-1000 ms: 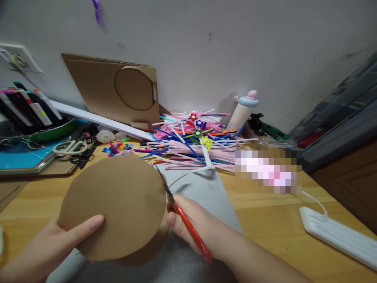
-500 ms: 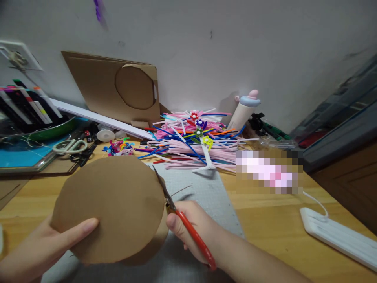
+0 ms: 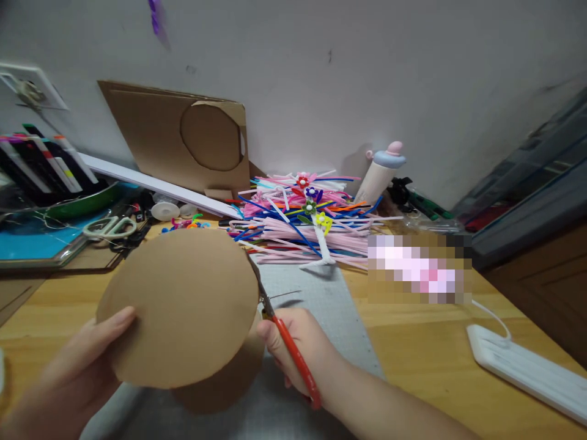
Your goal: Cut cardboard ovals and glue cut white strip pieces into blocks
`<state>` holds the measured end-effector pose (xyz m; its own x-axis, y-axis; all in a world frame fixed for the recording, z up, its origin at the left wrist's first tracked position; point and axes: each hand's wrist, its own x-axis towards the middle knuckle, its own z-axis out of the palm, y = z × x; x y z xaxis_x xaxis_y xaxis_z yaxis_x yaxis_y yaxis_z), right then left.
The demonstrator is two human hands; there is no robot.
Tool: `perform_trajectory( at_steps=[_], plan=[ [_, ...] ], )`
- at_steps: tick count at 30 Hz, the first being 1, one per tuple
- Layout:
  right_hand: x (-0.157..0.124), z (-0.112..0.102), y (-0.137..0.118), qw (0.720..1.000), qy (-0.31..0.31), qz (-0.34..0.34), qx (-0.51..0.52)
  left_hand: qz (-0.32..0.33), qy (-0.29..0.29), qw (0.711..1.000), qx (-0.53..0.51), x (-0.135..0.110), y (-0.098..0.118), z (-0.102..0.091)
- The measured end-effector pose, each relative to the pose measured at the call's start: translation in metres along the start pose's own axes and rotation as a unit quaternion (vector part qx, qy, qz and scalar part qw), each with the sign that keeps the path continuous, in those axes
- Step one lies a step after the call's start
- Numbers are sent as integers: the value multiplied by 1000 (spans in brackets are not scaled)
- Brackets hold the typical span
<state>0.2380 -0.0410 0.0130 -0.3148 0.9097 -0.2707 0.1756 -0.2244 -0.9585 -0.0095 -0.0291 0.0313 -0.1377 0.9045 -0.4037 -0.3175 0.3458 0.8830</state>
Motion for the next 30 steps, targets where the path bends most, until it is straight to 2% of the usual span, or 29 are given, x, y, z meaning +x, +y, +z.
perform_trajectory(
  at_steps=[3, 7, 12, 17, 24, 30],
  plan=[
    [4, 7, 7, 999, 26, 12, 19, 16, -3, 998, -53, -4, -11, 10],
    [8, 10, 18, 999, 33, 22, 2, 35, 17, 999, -23, -3, -20, 21],
    [3, 2, 7, 999, -21, 21, -38, 39, 2, 999, 24, 7, -12, 9],
    [-6, -2, -8, 996, -82, -16, -10, 53, 30, 996, 70, 1, -4, 0],
    [-8, 1, -7, 995, -77, -39, 45, 69, 39, 993, 85, -13, -1, 14],
    [-10, 2, -7, 994, -88, -45, 56, 69, 28, 993, 89, -14, -1, 13]
  ],
)
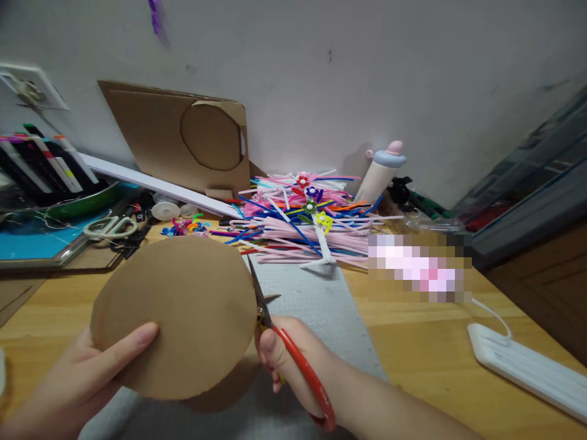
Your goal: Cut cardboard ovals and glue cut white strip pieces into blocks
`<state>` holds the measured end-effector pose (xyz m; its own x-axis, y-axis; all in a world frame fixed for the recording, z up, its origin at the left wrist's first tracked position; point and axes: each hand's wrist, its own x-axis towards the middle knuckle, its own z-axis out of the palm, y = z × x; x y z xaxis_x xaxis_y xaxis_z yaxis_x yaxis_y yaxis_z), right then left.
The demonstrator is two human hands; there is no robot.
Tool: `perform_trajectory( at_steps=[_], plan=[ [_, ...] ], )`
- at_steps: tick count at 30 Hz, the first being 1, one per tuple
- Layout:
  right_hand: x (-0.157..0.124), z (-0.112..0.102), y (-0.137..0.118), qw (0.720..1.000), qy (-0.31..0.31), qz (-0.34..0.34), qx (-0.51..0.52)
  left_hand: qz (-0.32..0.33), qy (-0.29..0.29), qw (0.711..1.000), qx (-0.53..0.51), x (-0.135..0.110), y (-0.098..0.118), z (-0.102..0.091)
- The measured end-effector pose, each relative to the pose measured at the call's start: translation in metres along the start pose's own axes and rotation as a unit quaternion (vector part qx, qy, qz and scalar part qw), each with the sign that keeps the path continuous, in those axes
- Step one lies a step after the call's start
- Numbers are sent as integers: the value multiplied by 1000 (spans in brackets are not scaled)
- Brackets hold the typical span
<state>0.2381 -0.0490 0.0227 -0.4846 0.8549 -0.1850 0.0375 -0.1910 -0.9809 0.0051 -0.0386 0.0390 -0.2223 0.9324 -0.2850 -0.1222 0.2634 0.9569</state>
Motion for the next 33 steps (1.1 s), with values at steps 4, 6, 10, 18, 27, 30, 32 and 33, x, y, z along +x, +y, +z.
perform_trajectory(
  at_steps=[4, 6, 10, 18, 27, 30, 32, 33],
  plan=[
    [-1, 0, 4, 1000, -7, -2, -2, -1, 8, 1000, -10, 0, 0, -1],
    [-1, 1, 6, 1000, -7, 3, -2, -2, 6, 1000, -16, 0, -1, -3],
    [-1, 1, 7, 1000, 1, 16, -2, -1, -1, 1000, -6, 3, -2, -7],
    [0, -4, 6, 998, 14, 31, -56, 11, 13, 1000, 13, 5, 5, -11],
    [0, -13, -4, 994, -32, 23, -103, 9, 5, 998, 56, 1, 6, -10],
    [-1, -16, -14, 991, -59, 7, -124, 1, -5, 998, 69, -3, 9, -7],
    [-1, -16, -17, 989, -77, -2, -123, -4, -9, 997, 78, -4, 10, -7],
    [-1, -16, -16, 990, -78, -4, -118, -7, -11, 996, 83, -5, 11, -7]
  ],
)
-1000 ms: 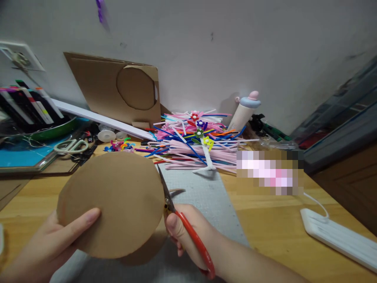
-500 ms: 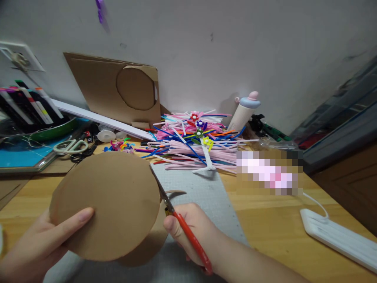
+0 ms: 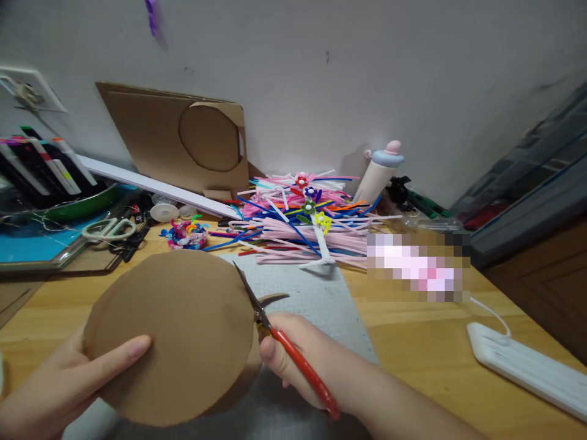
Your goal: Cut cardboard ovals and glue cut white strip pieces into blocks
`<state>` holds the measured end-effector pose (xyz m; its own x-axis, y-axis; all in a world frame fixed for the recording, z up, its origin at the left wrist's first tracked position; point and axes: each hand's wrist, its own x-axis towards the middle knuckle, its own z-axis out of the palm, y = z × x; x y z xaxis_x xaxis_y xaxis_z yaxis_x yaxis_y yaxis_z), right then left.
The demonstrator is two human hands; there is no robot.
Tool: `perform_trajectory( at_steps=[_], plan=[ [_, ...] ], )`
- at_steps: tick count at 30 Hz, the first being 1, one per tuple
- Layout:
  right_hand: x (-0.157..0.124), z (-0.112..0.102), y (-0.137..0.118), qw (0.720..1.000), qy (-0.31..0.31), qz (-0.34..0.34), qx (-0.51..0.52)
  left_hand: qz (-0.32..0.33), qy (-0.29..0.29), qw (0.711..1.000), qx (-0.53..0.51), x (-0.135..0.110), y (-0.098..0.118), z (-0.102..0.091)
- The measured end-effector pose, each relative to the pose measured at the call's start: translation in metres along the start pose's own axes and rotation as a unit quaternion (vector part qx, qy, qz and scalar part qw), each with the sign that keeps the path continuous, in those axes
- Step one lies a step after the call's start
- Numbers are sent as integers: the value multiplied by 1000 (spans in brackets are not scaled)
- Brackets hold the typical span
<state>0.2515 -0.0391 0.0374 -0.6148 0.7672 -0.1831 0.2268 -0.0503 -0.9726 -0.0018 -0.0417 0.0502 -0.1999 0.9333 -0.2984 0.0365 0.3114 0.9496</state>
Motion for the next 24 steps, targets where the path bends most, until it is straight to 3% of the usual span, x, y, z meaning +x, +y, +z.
perform_trajectory(
  at_steps=[10, 19, 22, 24],
  plan=[
    [2, 12, 25, 997, 50, 39, 42, -2, -29, 999, -12, 5, -1, -4],
    [3, 4, 17, 996, 50, 68, 4, -5, 5, 1000, -7, 6, 5, -8],
    [6, 5, 16, 994, 70, 70, 36, -29, -7, 998, -61, 11, 5, -8],
    [10, 9, 16, 988, 106, 69, 89, -22, -46, 990, -131, 13, 4, -4]
  ],
)
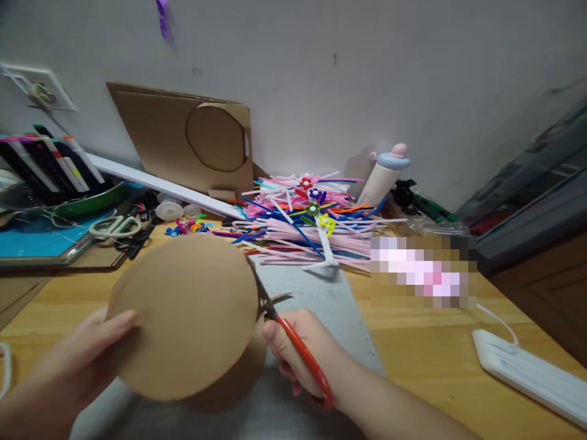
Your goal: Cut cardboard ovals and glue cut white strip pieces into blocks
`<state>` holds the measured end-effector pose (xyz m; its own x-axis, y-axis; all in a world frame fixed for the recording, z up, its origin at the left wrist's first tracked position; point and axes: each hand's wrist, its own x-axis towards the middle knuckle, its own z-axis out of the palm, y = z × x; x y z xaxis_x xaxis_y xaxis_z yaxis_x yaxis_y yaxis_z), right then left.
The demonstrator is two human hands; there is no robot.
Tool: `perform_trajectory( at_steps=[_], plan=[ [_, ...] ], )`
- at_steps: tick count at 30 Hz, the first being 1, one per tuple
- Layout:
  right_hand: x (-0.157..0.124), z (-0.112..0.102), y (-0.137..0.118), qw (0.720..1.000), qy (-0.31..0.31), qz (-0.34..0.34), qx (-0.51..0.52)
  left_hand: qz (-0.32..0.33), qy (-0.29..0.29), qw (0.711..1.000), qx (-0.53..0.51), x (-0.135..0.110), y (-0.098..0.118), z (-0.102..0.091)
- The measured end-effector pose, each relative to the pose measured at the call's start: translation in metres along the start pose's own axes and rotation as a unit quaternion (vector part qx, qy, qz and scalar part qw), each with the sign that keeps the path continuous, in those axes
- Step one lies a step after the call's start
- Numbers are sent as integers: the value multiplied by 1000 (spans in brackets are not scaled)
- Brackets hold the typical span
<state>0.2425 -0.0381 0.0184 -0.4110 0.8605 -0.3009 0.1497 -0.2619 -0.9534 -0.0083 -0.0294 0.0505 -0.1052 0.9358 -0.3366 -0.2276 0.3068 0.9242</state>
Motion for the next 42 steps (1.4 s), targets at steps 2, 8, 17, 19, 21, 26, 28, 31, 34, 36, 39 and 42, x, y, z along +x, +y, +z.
perform_trajectory(
  at_steps=[2, 8, 17, 19, 21, 26, 28, 31, 34, 36, 39, 42],
  plan=[
    [3, 6, 3, 998, 36, 1, 56, 33, -52, 997, -55, 0, -6, 5],
    [4, 19, 13, 997, 69, 22, 32, 34, 62, 996, -45, -1, -34, 17],
    [-9, 8, 0, 994, -33, -100, 8, 15, 84, 996, 4, -7, -28, 13],
    [-10, 9, -3, 994, -29, -100, 25, 28, 91, 995, 12, -11, -26, 16],
    [-11, 10, -4, 995, -30, -95, 30, 35, 93, 995, 23, -14, -26, 18],
    [-11, 7, -3, 992, -52, -114, -6, 39, 88, 995, 23, -10, -29, 12],
    [-11, 5, -2, 989, -48, -138, -30, 20, 86, 996, 25, -6, -31, 7],
    [-9, 4, -2, 983, -41, -163, -66, 2, 75, 997, 32, -3, -32, 2],
    [-8, 3, -2, 981, -42, -168, -88, 6, 74, 997, 37, -4, -30, 4],
    [-8, 3, -2, 983, -35, -159, -88, 20, 80, 996, 44, -7, -28, 8],
    [-10, 5, -4, 989, -26, -125, -70, 30, 80, 995, 47, -11, -25, 12],
    [-12, 7, -4, 994, -18, -90, -60, 27, 77, 996, 32, -11, -24, 12]
  ],
)
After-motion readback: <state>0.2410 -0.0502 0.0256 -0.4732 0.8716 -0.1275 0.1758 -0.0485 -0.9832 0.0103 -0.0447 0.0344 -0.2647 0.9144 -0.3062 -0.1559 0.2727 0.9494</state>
